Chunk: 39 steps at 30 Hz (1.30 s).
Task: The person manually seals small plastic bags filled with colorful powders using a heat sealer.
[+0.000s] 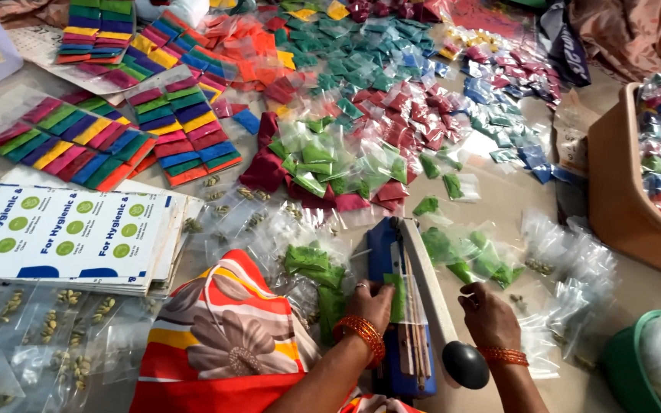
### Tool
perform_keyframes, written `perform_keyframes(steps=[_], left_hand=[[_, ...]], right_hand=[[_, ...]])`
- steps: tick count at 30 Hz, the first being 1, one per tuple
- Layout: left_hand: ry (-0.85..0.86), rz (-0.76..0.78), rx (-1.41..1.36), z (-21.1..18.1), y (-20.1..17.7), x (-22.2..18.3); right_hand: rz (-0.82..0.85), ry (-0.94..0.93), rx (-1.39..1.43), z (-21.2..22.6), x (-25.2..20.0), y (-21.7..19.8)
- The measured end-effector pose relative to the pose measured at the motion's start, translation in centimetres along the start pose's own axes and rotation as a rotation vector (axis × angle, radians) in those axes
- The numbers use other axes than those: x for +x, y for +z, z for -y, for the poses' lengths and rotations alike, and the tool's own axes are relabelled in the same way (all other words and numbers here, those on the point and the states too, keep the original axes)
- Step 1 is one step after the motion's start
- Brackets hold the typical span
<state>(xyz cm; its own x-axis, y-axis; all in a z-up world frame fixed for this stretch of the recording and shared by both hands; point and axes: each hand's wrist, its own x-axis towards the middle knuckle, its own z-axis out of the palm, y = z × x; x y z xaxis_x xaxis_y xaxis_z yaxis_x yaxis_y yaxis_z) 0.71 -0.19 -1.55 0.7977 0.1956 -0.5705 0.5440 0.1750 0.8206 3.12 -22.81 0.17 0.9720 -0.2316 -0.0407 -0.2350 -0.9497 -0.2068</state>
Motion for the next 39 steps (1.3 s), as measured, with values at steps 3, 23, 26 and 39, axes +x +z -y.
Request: perform_keyframes(steps=[3,23,26,39], left_hand=[[0.23,-0.047,0.036,1.4,0.6,1.0],[0.532,-0.074,0.089,-1.3,-1.3,-1.5],[0.359,-0.096,-0.192,-0.7,-2.1,0.3],[0.533,-0.639,-0.093,3.1,-1.1,3.5]], right_hand=[[0.007,-0.071,0.091,-0.3,0.5,0.7],[0.139,-0.064,0.311,-4.1,2.4,4.2],[-0.118,-0.183,0.157,-1.0,-0.7,-0.3],[-0.086,-0.141,-0.06,0.0,0.0,1.7]])
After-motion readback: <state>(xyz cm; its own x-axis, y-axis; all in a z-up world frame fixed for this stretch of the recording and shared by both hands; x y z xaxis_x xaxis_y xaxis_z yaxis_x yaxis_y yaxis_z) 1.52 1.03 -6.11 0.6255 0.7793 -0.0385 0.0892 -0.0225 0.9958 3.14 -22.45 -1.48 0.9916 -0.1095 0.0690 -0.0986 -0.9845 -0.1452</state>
